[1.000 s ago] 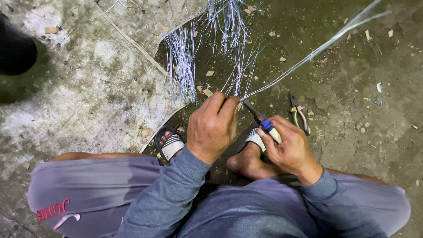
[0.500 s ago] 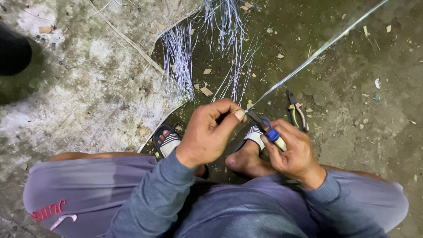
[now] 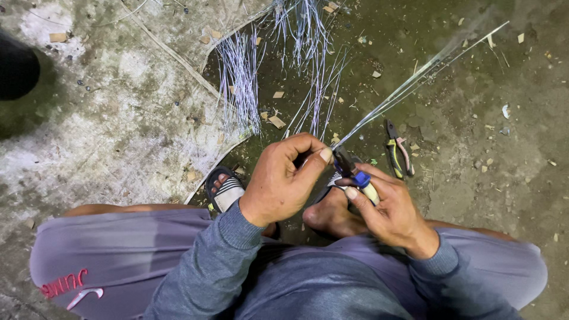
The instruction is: The person sits on the floor and repeatedly twists thin metal wires into loops using pliers. They pick up individual wires, bend them into a loop, and use pliers to twist the ends together, then place the finished pieces on the floor.
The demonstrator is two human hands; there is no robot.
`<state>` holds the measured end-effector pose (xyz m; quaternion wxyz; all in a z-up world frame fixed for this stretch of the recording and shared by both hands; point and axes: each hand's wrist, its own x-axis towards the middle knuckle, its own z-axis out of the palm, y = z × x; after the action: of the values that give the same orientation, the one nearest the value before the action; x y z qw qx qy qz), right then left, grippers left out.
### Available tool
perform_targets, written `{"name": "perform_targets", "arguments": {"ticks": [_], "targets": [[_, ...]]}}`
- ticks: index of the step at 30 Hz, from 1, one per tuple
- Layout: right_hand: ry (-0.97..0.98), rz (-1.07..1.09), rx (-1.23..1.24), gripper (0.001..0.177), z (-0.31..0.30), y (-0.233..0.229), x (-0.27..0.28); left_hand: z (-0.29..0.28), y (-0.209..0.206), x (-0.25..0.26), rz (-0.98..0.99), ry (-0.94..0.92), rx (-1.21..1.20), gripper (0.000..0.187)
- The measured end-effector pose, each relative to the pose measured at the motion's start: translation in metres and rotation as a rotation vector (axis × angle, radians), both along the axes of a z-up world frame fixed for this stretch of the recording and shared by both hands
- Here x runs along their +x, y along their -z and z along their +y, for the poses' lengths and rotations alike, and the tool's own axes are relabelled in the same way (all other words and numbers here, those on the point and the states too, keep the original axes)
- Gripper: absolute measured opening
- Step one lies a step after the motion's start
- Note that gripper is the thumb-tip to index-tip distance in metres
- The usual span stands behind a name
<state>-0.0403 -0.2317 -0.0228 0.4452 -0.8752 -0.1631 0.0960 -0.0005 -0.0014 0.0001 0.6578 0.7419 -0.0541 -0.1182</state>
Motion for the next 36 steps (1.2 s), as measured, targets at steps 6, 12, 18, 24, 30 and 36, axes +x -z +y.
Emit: {"name": "perform_targets", "arguments": {"ticks": [6,12,18,24,30,36], "targets": [[0.001,-0.04,0.019,0.016,0.007,-0.005,0.0,-0.001,0.012,0.0,0.01,-0.002,-0.083,0.022],[0.002,-0.091,0.001,0.016,0.007,0.0,-0.001,-0.001,0.025,-0.001,0.411,0.065,-0.451,0.021],[0.003,-0.106,-0.005,0.014,0.003,0.006,-0.001,-0.004,0.036,0.0,0.57,0.128,-0.792,0.021],[-0.037,-0.185,0.048,0.013,0.0,0.01,0.002,-0.003,0.044,-0.002,0.744,0.193,-1.052,0.019],[0.001,-0.192,0.028,0.013,-0.001,0.012,0.001,-0.01,0.035,0.001,0.752,0.185,-1.061,0.02],[0.111,-0.17,-0.017,0.012,0.002,0.011,-0.001,-0.022,0.006,-0.015,-0.669,-0.206,0.415,0.023]]}}
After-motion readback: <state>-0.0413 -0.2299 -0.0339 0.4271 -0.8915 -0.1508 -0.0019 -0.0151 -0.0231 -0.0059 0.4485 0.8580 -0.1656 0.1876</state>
